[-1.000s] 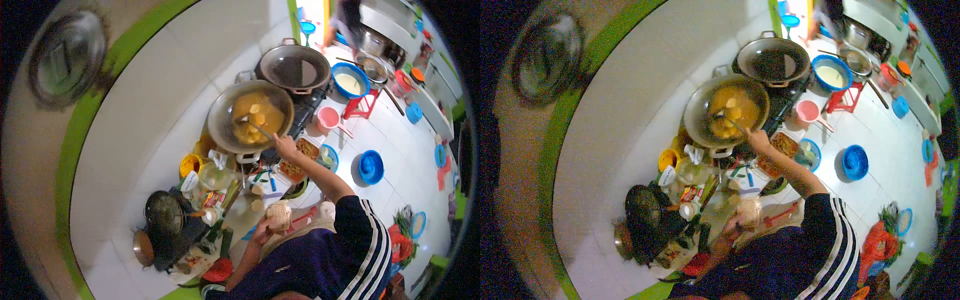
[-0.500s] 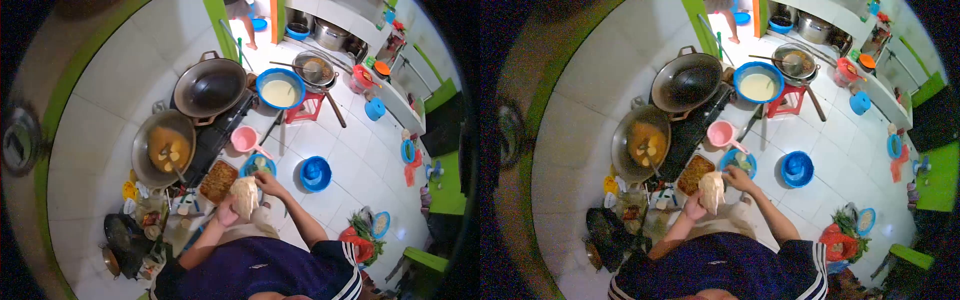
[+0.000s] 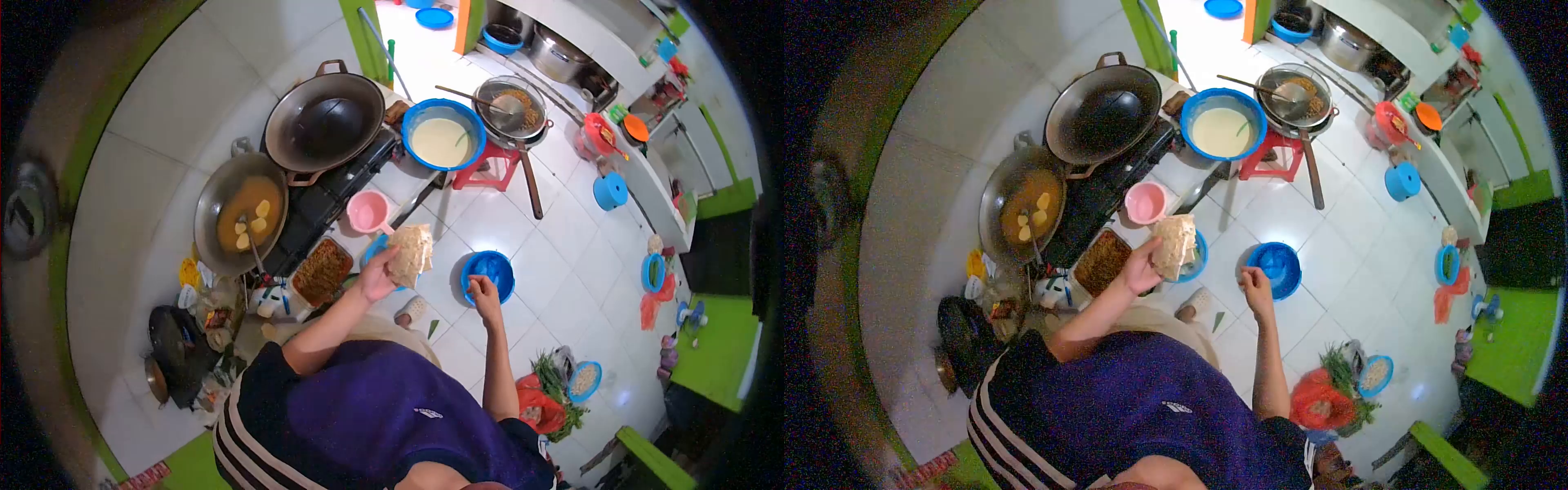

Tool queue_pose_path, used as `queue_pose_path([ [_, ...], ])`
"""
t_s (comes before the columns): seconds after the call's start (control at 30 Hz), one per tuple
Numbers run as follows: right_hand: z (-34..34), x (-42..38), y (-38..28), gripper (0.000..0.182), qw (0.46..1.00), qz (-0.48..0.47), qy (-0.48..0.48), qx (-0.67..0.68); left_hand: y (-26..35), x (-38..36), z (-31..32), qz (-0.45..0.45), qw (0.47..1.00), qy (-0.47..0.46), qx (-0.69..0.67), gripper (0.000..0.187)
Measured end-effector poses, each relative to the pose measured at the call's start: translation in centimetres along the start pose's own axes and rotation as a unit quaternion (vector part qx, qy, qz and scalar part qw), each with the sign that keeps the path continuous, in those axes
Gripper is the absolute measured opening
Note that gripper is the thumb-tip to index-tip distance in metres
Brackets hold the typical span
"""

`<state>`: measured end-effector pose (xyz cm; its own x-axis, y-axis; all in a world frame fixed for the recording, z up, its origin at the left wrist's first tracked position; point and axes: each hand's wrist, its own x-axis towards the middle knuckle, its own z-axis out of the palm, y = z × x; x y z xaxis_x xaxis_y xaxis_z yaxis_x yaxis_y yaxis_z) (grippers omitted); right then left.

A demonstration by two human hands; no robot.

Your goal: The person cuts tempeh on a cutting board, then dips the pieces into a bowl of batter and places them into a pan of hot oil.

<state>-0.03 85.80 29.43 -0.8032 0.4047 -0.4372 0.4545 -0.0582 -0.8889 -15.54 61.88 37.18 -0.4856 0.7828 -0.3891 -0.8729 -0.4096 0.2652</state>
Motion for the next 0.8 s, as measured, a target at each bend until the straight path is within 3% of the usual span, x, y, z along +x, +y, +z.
queue_pose_path([
  [0.37, 2.7, 7.4, 0.7, 0.022, 0.989, -0.017, -0.108, -0.102, 0.5, 1.0, -4.4, 0.016, 0.996, 0.047, -0.072, 0.048],
  [0.57, 8.8, 13.6, -2.3, 0.026, 0.969, -0.020, -0.186, -0.159, 2.9, -0.5, -5.0, 0.094, 0.987, 0.083, -0.103, 0.047],
  [0.8, 16.7, 22.8, -4.5, 0.027, 0.939, -0.103, -0.246, -0.218, 7.4, -1.1, -8.8, 0.149, 0.977, 0.053, -0.142, 0.046],
])
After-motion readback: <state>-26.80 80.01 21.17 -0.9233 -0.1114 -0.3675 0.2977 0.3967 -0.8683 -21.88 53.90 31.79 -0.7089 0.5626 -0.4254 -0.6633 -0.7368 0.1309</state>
